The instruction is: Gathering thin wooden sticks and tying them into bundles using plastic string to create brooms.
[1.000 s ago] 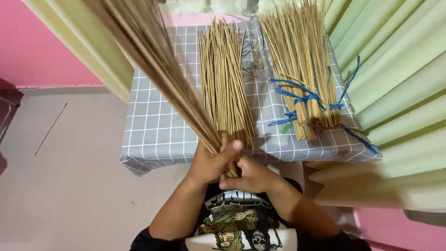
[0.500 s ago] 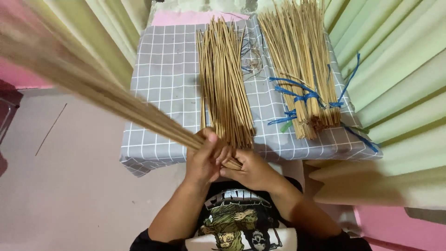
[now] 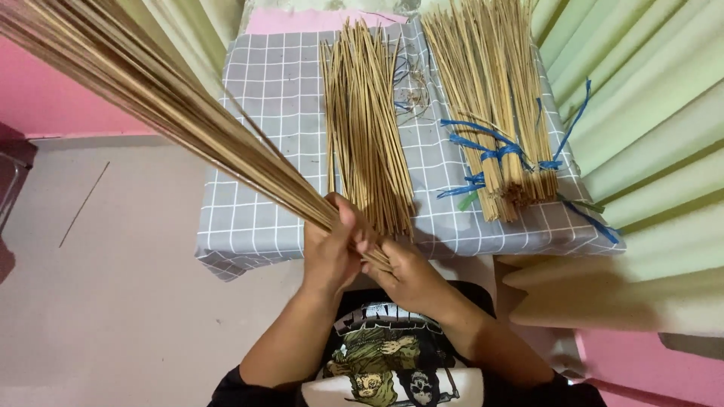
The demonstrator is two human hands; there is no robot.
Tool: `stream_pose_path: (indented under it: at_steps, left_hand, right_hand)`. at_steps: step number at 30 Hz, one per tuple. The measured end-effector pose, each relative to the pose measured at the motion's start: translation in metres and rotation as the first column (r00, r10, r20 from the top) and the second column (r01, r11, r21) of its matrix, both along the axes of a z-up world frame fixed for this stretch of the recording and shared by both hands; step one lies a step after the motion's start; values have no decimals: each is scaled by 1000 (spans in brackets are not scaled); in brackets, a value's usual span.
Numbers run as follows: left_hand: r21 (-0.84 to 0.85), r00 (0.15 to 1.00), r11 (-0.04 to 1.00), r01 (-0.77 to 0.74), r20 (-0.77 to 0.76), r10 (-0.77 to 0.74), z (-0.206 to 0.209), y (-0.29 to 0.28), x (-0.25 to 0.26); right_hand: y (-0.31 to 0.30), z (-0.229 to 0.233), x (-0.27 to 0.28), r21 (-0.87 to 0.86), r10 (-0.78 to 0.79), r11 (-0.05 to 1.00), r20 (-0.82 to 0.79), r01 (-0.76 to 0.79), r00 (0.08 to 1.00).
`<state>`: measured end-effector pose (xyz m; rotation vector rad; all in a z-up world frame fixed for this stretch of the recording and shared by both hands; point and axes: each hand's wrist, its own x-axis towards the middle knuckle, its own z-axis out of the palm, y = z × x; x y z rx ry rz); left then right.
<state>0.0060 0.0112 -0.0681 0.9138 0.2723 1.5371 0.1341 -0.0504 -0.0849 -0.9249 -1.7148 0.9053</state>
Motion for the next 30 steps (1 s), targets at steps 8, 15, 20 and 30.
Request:
stream_pose_path:
  at_steps: [8,15,20,30]
  left_hand:
    - [-65,985,996,-62,159,71,-8,2,-12]
    - [60,948,996,-66,316,44,-6,-14,9]
    - [39,954,996,-77,295,62,17,-14,-9]
    - [37,995,995,95,-4,-95,5,4,-22]
  right_hand:
    - [17,-24,-5,298,-96,938,-273,179,957]
    - [15,5,-33,317,-267,835,-481,449,835]
    - [5,-8,-39,386,-194,861,-354,332,915]
    - [3,-47,-10,139,-21,989,-162,44,987]
